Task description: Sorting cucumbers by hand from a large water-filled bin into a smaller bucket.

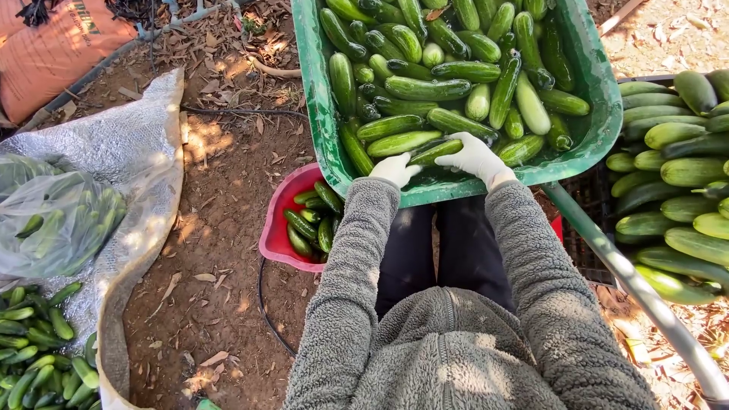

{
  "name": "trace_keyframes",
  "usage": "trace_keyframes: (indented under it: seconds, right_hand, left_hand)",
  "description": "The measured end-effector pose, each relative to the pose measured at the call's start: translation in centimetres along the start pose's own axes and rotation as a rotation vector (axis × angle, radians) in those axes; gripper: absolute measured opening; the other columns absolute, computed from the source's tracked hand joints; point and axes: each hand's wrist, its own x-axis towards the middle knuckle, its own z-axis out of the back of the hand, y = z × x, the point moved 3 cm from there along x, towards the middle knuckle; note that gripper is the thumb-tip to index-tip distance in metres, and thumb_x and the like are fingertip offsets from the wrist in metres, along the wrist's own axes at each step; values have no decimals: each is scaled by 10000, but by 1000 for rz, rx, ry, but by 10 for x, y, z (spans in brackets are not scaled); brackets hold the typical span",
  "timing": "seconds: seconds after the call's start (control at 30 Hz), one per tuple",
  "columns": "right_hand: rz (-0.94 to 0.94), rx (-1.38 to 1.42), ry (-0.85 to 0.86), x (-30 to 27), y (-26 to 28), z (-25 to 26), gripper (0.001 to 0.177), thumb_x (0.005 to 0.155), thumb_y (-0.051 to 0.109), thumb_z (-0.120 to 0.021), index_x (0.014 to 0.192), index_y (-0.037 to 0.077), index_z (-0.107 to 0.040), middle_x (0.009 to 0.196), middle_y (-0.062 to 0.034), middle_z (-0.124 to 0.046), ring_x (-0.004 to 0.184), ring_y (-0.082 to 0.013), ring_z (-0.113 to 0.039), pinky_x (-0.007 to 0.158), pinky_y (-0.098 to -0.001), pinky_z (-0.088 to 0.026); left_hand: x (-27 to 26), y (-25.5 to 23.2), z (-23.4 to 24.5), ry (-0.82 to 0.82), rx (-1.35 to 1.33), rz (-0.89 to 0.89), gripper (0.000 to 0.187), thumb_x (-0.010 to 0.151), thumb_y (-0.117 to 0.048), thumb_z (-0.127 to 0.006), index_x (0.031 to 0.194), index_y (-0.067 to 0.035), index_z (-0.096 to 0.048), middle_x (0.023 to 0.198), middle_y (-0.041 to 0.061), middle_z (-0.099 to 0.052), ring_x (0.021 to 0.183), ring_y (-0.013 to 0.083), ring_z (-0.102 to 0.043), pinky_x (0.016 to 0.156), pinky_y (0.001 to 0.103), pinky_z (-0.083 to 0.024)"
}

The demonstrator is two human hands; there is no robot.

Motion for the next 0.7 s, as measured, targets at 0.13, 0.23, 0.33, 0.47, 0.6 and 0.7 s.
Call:
trace_keyframes:
  seconds: [0.13,0.23,0.33,0.47,0.6,0.7]
  right_hand:
    - [-77,-53,26,-3,5,-3,975,769,340,-889,1490,-80,-386,1100,-281,-668,686,-273,-753,584,-262,-638]
    - [-105,-191,52,5,-1,0,921,789,549,-832,1389,-78,-524,997,-267,-739,664,-286,-759,566,-265,-630]
    - [-86,-466,18,-6,11,-1,968,812,817,-656,1248,-46,-685,1166,-270,-722,1067,-343,-710,1008,-414,-539]
    - [-22,-199,-64,-15,17,-2,728,866,573,-738,1306,2,-639,1209,-234,-689,936,-319,-709,882,-361,-545]
    - [-26,-47,-70,24,-13,5,826,768,473,-911,1386,34,-584,1304,-262,-619,983,-348,-726,681,-325,-654]
    - [-74,39,-90,36,-31,5,862,794,503,-899,1399,-14,-565,1326,-266,-588,976,-341,-730,699,-338,-667]
  left_hand:
    - [2,4,-3,-39,-67,-35,496,1042,-471,-407,1439,-212,-550,1442,169,-606,1376,340,-537,1185,477,-412]
    - [7,6,-5,-28,24,-12,597,911,-499,-653,1456,-290,-529,1429,102,-627,1372,290,-555,1163,433,-449]
    - [12,9,-4,-50,65,-10,581,850,-490,-707,1383,-288,-594,1372,81,-663,1334,272,-588,1131,425,-476]
    - [-7,-7,8,-27,4,-31,593,899,-540,-619,1406,-235,-577,1405,125,-643,1351,318,-570,1147,451,-462]
    - [-16,-10,12,-8,-77,-50,601,970,-537,-533,1493,-244,-490,1410,180,-625,1346,353,-567,1156,475,-443]
    - [-17,-10,12,-4,-113,-55,571,986,-548,-502,1494,-289,-468,1356,178,-658,1275,308,-627,1175,470,-435]
